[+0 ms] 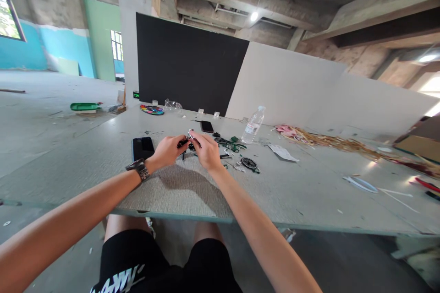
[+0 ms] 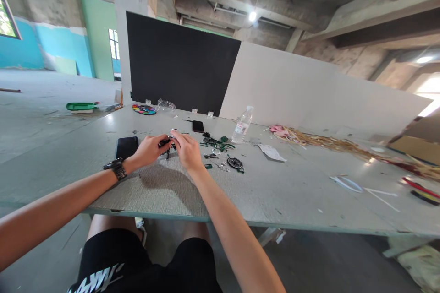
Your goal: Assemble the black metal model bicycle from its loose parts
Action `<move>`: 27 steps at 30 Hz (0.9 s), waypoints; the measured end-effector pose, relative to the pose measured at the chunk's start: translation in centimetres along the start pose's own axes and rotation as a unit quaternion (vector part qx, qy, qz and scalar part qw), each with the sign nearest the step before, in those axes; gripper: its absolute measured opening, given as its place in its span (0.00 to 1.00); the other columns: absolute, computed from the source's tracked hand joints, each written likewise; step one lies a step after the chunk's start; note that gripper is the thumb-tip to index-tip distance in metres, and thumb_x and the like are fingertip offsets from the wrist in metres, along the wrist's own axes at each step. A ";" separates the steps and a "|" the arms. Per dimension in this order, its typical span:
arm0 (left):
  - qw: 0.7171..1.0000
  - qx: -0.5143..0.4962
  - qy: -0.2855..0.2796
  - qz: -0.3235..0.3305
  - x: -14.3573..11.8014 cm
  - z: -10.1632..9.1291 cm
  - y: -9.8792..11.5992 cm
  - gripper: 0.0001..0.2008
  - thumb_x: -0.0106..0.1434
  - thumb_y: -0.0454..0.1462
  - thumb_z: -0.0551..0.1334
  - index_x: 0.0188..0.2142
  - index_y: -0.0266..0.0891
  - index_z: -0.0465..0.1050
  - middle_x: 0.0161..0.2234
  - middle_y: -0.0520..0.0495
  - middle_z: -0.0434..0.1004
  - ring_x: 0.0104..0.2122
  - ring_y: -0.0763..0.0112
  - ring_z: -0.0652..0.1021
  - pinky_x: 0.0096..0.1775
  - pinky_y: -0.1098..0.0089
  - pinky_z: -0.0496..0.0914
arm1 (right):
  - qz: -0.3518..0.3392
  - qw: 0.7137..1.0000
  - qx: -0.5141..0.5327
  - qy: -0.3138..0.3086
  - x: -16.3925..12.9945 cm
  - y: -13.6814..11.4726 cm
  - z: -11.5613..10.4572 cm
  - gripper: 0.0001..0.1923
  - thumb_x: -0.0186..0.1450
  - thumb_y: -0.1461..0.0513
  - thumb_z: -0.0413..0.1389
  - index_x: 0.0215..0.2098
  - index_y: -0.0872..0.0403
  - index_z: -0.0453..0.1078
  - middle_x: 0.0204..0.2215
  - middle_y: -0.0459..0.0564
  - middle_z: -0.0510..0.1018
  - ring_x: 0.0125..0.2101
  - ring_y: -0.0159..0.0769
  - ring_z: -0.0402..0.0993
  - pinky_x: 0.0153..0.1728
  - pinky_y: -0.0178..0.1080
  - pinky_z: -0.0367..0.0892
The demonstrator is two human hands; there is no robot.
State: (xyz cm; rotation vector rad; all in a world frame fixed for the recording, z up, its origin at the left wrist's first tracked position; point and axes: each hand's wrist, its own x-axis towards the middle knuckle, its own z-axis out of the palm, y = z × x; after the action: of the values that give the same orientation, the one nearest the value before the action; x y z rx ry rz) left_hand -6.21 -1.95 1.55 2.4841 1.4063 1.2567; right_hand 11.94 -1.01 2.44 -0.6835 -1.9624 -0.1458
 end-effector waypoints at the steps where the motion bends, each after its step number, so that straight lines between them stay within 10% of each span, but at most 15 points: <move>1: 1.000 0.002 -0.002 0.006 0.0 0.1 0.0 0.11 0.71 0.42 0.57 0.39 0.38 0.74 0.35 0.45 0.82 0.32 0.66 0.79 0.33 0.70 0.63 | -0.001 1.000 -0.003 0.002 -0.1 0.1 0.0 0.16 0.73 0.62 0.52 0.55 0.49 0.76 0.46 0.52 0.83 0.46 0.41 0.79 0.50 0.41 0.73; 15: 0.999 0.012 -0.029 0.045 -0.1 0.6 0.0 0.08 0.72 0.39 0.56 0.41 0.38 0.72 0.35 0.44 0.81 0.32 0.66 0.79 0.34 0.70 0.65 | -0.036 0.996 -0.045 -0.066 -0.1 0.8 -1.1 0.13 0.74 0.62 0.50 0.52 0.48 0.74 0.44 0.52 0.82 0.45 0.40 0.78 0.48 0.39 0.72; 27: 0.999 -0.040 -0.014 -0.019 0.3 0.1 0.3 0.09 0.68 0.40 0.60 0.37 0.39 0.76 0.33 0.48 0.83 0.29 0.69 0.78 0.33 0.71 0.64 | 0.062 0.996 0.070 -0.007 0.8 -0.4 -0.9 0.11 0.69 0.64 0.57 0.46 0.50 0.78 0.42 0.51 0.83 0.44 0.40 0.78 0.49 0.40 0.71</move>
State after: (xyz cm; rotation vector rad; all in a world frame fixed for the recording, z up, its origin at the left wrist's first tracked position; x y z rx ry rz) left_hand -5.80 -1.86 1.80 2.4018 1.3623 1.2398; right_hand 12.20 -1.33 3.64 -0.7130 -1.9165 0.0715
